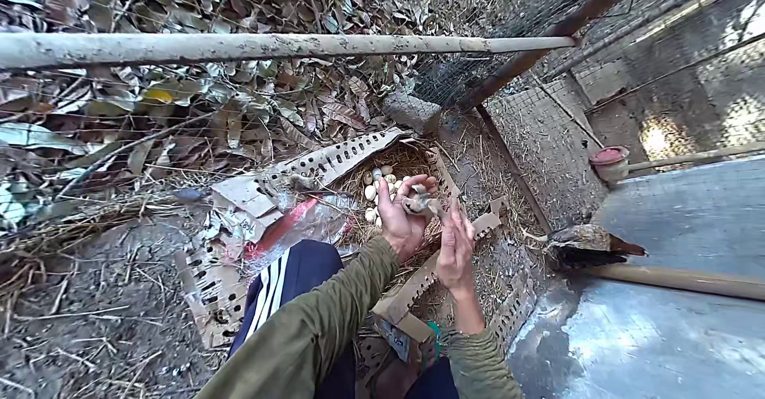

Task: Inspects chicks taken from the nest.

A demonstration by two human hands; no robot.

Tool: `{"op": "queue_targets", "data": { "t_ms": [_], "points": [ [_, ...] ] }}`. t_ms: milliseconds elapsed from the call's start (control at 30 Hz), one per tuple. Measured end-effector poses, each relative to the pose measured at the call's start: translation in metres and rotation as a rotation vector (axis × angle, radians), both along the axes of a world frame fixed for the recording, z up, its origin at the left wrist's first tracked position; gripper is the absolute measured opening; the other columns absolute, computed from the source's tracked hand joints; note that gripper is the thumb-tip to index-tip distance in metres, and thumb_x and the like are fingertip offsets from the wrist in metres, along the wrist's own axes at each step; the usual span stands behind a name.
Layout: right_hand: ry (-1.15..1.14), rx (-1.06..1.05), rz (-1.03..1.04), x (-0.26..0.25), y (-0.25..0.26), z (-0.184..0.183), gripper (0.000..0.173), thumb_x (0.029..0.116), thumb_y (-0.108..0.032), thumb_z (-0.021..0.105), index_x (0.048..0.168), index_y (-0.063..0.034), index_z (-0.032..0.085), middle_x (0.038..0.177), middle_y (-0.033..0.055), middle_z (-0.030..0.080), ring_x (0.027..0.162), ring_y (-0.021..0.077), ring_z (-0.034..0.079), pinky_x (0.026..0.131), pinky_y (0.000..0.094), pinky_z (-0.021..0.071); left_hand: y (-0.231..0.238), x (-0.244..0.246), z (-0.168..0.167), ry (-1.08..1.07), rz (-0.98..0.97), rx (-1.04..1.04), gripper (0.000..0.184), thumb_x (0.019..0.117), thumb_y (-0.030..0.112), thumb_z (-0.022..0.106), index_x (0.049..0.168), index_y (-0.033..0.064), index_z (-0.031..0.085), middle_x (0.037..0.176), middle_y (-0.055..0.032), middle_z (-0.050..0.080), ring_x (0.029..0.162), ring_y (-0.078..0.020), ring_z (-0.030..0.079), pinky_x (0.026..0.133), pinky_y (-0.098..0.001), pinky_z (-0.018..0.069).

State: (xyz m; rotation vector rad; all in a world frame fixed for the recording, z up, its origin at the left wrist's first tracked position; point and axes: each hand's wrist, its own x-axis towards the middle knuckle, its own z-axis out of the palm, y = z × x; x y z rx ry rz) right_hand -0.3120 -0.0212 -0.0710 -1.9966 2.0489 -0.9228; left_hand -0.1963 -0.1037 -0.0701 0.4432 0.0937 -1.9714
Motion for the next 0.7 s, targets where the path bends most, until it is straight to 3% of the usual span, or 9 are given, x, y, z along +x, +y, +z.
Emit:
{"op": "queue_targets", "data": {
  "t_ms": [100,167,400,567,700],
  "points": [
    [-0.028,-0.046,-0.018,-0.002,-0.003,0.011,0.06,0.1098,-0.034,0.024,0.135,0.0011,0.065,0.15,0.0254,0.052,0.147,0.04,0.041,0.123,0.0552,0.0227,0.001,0.0,0.0,0.005,0.005,-0.01,0.1,0.0955,0.074,-0.008,0.119,0.0086,0.064,0.112,-0.013,0.069,0.103,-0.0261,0.066,0.091,-0.0449,0.0529],
    [-0.004,-0.07,0.015,0.005,-0.006,0.018,0.06,0.1098,-0.036,0.023,0.138,0.0005,0.063,0.152,0.026,0.049,0.147,0.0414,0.039,0.122,0.0578,0.0235,0.002,0.001,0.001,0.003,0.005,-0.025,0.1,0.0955,0.073,-0.009,0.12,0.0084,0.063,0.113,-0.0131,0.069,0.103,-0.0259,0.066,0.09,-0.0436,0.0535],
    [0.072,-0.002,0.106,0.02,-0.012,0.01,0.06,0.1091,-0.041,0.022,0.137,-0.0144,0.068,0.159,0.0211,0.043,0.149,0.0446,0.033,0.119,0.0636,0.0222,0.005,0.004,0.005,0.01,-0.019,-0.019,0.102,0.0945,0.074,-0.011,0.12,0.0099,0.064,0.112,-0.0135,0.069,0.103,-0.0258,0.067,0.087,-0.0424,0.055],
    [0.041,0.049,0.05,0.005,-0.001,0.002,0.064,0.1091,-0.044,0.019,0.142,-0.0116,0.063,0.159,0.0225,0.041,0.15,0.0454,0.031,0.117,0.0655,0.0224,0.004,0.01,0.005,-0.013,-0.051,-0.018,0.102,0.0931,0.075,-0.013,0.119,0.0132,0.064,0.116,-0.0113,0.069,0.104,-0.0252,0.066,0.085,-0.0414,0.0547],
    [0.031,0.029,0.013,-0.001,0.001,0.01,0.063,0.109,-0.042,0.019,0.138,-0.0107,0.066,0.157,0.0247,0.044,0.149,0.0463,0.032,0.118,0.0649,0.0215,0.004,0.011,0.007,0.008,-0.057,-0.015,0.102,0.0929,0.075,-0.013,0.117,0.0139,0.065,0.115,-0.0116,0.07,0.103,-0.0257,0.067,0.083,-0.0409,0.0549]
  ]
}}
